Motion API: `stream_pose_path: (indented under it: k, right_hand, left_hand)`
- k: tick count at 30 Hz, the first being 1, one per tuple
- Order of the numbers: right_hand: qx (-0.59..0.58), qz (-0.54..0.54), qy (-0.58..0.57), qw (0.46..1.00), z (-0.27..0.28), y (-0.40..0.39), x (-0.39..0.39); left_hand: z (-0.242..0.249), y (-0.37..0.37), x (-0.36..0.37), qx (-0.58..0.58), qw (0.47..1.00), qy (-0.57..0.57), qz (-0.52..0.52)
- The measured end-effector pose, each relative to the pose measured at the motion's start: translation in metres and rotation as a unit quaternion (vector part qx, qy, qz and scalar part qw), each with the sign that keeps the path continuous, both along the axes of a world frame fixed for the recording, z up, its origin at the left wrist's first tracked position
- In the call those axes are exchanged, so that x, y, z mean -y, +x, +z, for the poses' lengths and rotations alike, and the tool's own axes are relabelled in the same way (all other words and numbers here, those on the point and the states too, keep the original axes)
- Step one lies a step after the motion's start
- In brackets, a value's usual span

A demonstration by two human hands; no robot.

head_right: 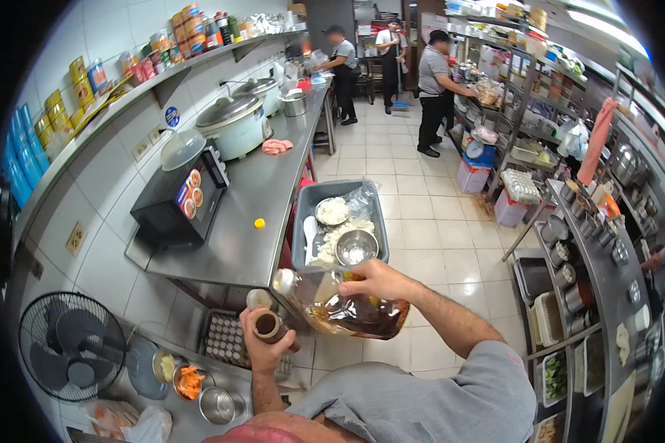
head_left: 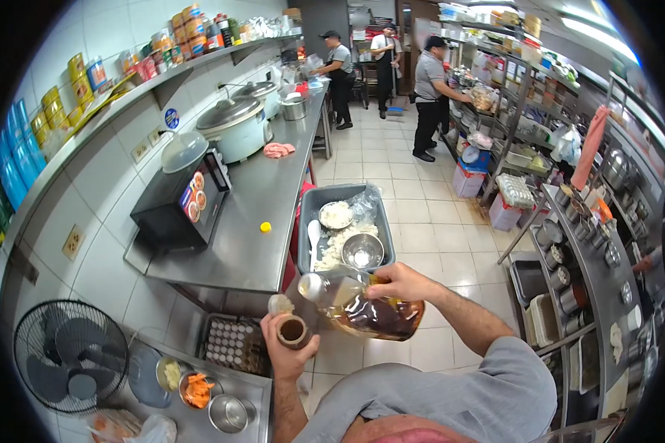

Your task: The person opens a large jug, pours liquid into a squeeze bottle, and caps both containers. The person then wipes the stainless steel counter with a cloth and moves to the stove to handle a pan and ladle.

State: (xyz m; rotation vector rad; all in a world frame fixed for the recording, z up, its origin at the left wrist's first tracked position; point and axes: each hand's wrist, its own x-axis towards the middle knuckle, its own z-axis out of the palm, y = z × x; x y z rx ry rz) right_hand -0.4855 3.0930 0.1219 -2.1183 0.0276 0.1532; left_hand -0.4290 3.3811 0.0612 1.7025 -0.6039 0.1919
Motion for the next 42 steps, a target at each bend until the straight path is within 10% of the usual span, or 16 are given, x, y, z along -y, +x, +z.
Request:
stream_pose_path:
  k: [12, 42]
  right_hand:
    - [0.072, -0.051, 0.323, 0.942, -0.010, 0.157, -0.061]
    - [0.158, 0.025, 0.310, 0.937, -0.133, 0.448, -0.141]
  left_hand:
    - [-0.014, 0.041, -0.029, -0.009, 0.995, 0.015, 0.094]
    - [-0.041, 0.218, 0.036, -0.058, 0.994, -0.064, 0.064]
